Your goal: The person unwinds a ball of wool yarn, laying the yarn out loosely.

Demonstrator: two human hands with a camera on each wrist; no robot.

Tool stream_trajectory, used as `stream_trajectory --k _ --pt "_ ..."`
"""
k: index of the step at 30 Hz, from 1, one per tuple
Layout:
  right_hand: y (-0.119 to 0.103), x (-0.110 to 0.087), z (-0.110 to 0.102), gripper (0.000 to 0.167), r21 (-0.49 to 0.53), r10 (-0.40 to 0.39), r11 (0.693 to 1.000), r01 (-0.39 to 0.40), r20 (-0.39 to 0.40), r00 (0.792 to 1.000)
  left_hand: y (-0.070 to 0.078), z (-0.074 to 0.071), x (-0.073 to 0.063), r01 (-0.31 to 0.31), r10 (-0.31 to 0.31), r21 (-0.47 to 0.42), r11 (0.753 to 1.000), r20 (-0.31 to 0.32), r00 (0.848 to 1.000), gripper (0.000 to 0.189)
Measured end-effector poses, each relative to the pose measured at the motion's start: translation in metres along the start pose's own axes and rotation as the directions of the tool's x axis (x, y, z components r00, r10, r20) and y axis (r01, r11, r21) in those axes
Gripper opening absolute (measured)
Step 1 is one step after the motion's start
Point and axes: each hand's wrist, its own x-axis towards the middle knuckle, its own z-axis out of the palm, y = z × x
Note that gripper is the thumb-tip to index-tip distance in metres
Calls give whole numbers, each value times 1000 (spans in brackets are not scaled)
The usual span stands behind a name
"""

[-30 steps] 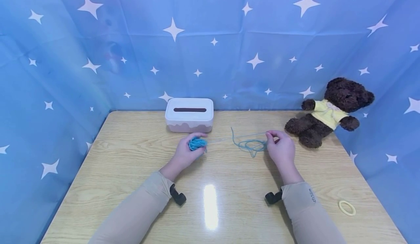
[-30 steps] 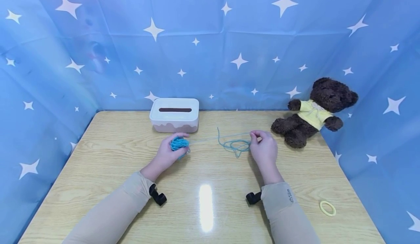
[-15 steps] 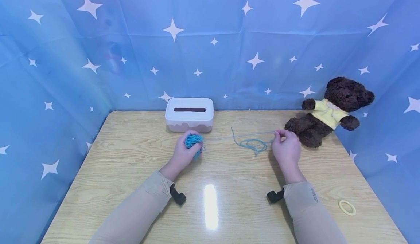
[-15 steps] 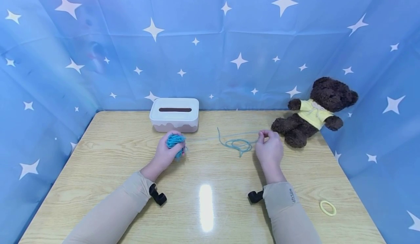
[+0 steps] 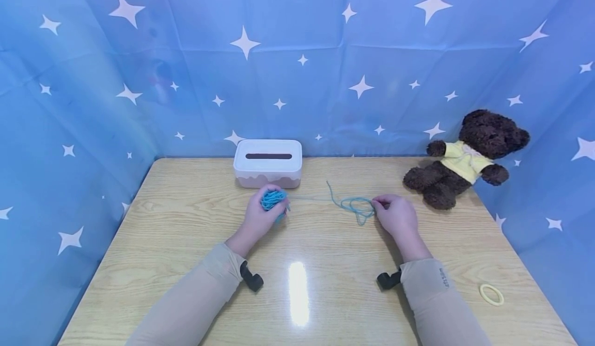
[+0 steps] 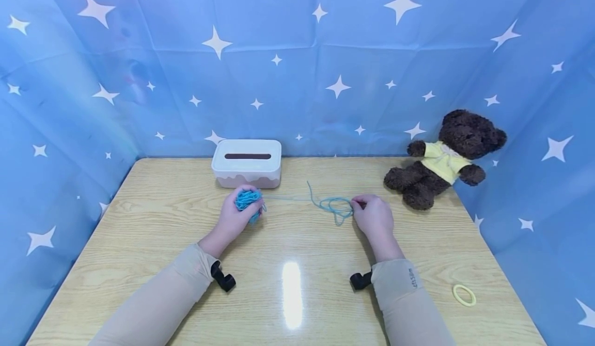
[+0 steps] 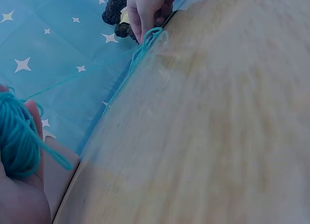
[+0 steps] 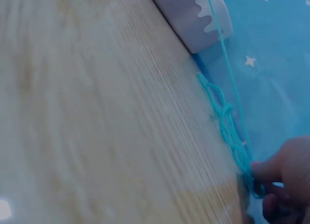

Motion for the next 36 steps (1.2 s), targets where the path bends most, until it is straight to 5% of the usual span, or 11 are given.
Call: stream_trajectory --k 6,9,13,18,26,36 --pt "-12 -5 0 31 -4 -14 1000 14 -8 1000 -2 1 -1 10 -10 -2 1000 25 1000 30" --pt "-26 -10 3 29 27 -106 994 109 -88 990 0 1 -2 17 -16 -26 1000 45 999 30" --pt "-56 -22 19 25 109 -324 932 346 -175 930 2 0 -1 30 -27 -38 999 71 997 30" --pt "-99 -36 49 33 248 -475 842 478 -77 877 3 -3 -1 37 -32 -49 998 101 994 31" --pt "-138 -43 75 31 334 -464 838 431 21 886 0 -2 -3 13 -9 -32 999 117 993 29" --pt "-131 -35 67 13 351 -393 849 396 -83 916 1 2 -2 7 -1 -56 998 106 994 27"
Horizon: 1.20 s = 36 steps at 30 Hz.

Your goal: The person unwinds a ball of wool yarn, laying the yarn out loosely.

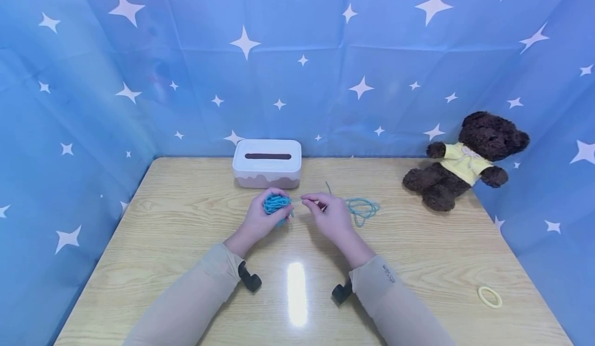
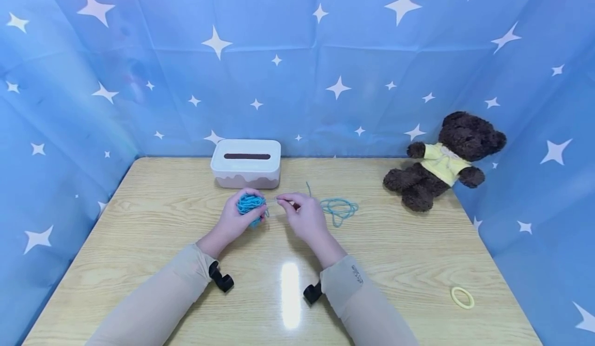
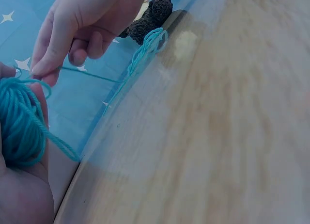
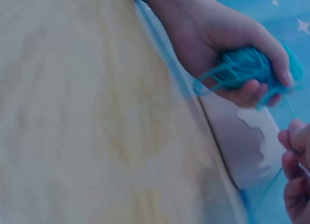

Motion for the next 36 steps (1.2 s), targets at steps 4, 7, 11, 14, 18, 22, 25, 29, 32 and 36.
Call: stream_trajectory --k 4,7,11,14,18,22,25,29,32,36 --pt "7 3 -13 12 29 28 999 -27 -50 998 0 -1 -1 -9 9 -13 1000 -9 1000 27" --pt "12 5 -26 13 82 59 995 -50 -102 993 0 -1 -1 -17 17 -15 1000 -16 1000 27" --pt "24 6 -43 13 115 90 991 -68 -197 976 1 -2 -2 -29 29 -15 999 -13 999 28" --pt "37 6 -57 13 85 108 992 -89 -250 962 1 -2 -1 -49 49 -17 999 -6 999 29" --pt "56 4 -76 14 13 115 993 -116 -284 952 0 -2 -1 -74 74 -24 997 -2 997 30" --pt "72 0 -92 16 -26 129 989 -145 -321 938 -1 -3 -1 -71 70 -5 997 -10 997 31" --pt "83 -4 -101 18 -57 179 976 -211 -344 922 -2 -4 -1 -63 63 10 998 -18 998 32" --pt "95 -8 -111 22 -123 257 942 -312 -334 907 -1 -4 -1 -57 58 20 998 -41 997 31" --pt "98 -10 -118 27 -161 323 911 -380 -293 900 -1 -4 -1 -48 51 47 998 -75 996 29" --pt "103 -11 -124 32 -209 407 863 -460 -250 878 -1 -4 0 -41 48 66 997 -120 992 25"
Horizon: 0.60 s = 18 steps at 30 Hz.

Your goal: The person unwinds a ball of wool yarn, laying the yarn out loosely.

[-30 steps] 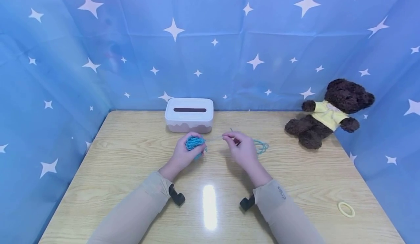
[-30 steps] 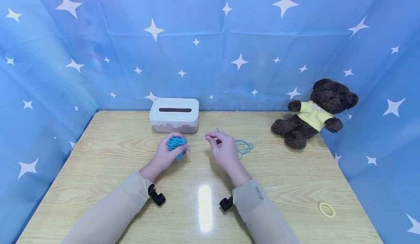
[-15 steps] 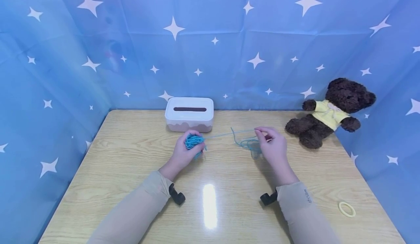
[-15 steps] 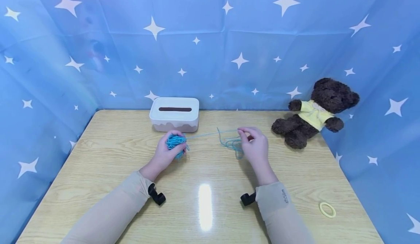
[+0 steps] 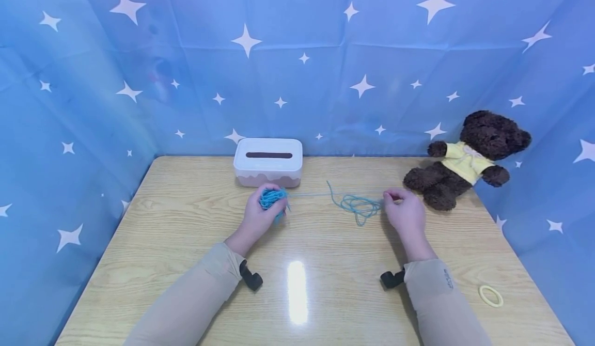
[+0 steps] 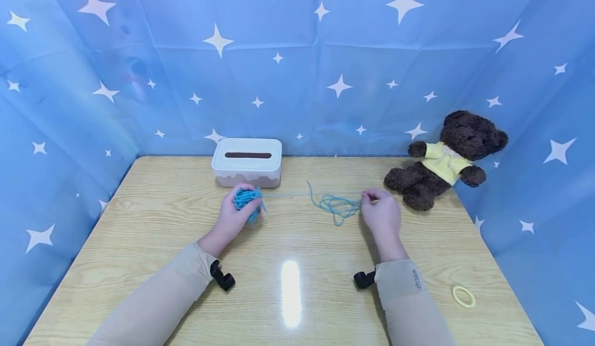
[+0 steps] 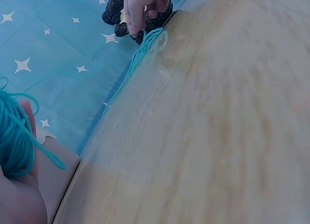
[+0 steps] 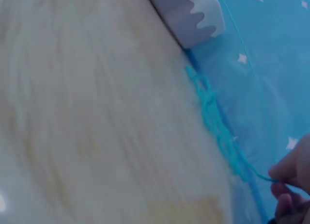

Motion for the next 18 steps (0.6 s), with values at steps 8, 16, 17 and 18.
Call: stream_trajectory --k 8,16,17,18 --pt "7 2 4 34 -114 13 993 -4 74 997 0 0 1 -17 16 -35 999 -24 1000 25" --pt "-4 -5 5 41 -134 -19 990 45 189 982 -1 1 1 23 -23 -44 999 14 1000 27" --pt "-7 -6 5 43 -134 -28 989 54 192 981 -2 1 1 24 -24 -41 999 17 1000 27" --pt "-10 -7 5 44 -127 -37 990 61 188 982 -2 1 1 24 -23 -40 999 20 1000 27"
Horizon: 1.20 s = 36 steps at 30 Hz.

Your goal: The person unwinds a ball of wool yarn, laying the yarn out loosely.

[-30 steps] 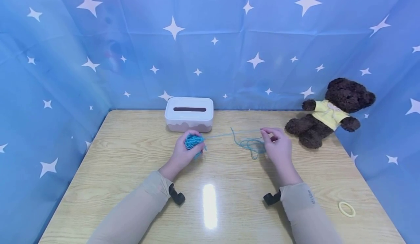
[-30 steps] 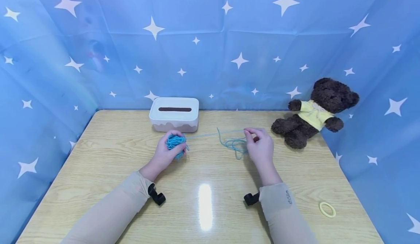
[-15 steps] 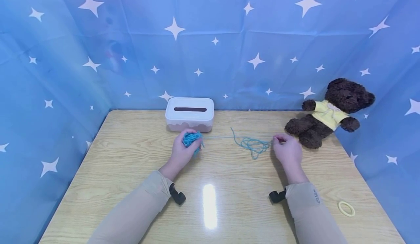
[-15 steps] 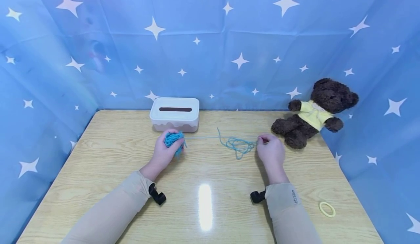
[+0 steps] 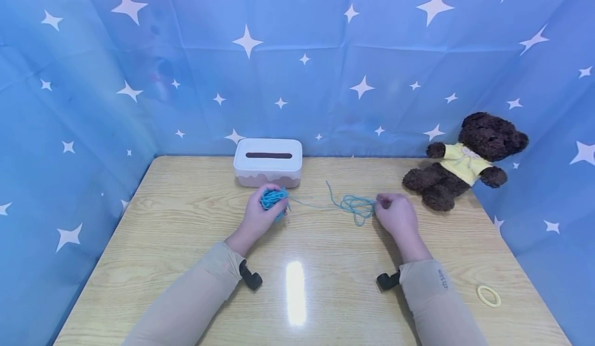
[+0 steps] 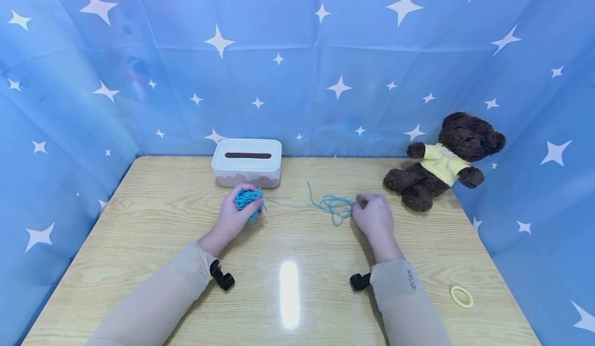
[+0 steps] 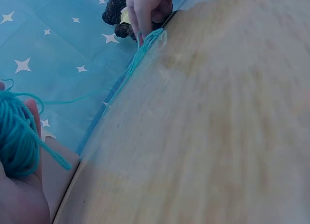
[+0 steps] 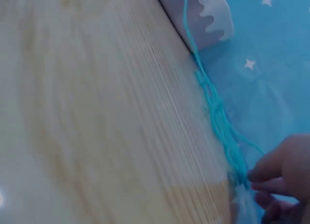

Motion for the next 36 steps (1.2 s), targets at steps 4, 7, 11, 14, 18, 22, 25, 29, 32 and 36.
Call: stream_trajectory --k 4,7,11,14,18,22,25,29,32,36 --pt "-18 -8 6 44 70 -92 993 98 -88 992 0 0 0 -6 6 4 1000 16 1000 27" --pt "-39 -17 19 37 154 -246 952 266 -137 959 0 0 0 -11 11 -12 1000 32 999 28" --pt "-74 -32 37 33 240 -431 862 447 -120 895 0 -1 1 -19 21 -34 999 54 998 28" --pt "-97 -41 51 35 274 -487 828 490 -82 869 2 -1 0 -18 21 -40 999 71 997 29" --pt "-119 -44 68 36 311 -504 819 483 -12 863 3 0 -1 -5 10 -44 999 97 995 30" --pt "-130 -43 78 33 356 -497 817 454 33 867 2 0 -1 -17 19 -24 1000 108 994 30" --pt "-134 -42 81 27 367 -496 813 452 29 868 1 0 0 -31 30 3 1000 106 994 30" --pt "-132 -41 82 19 363 -466 827 429 15 885 2 0 0 -22 22 -7 1000 115 993 29" --pt "-129 -41 79 16 372 -435 835 406 -9 901 2 0 -1 -10 12 -20 1000 116 993 29" --pt "-121 -38 72 14 383 -420 826 413 -70 905 3 1 -2 -11 11 2 1000 84 996 27"
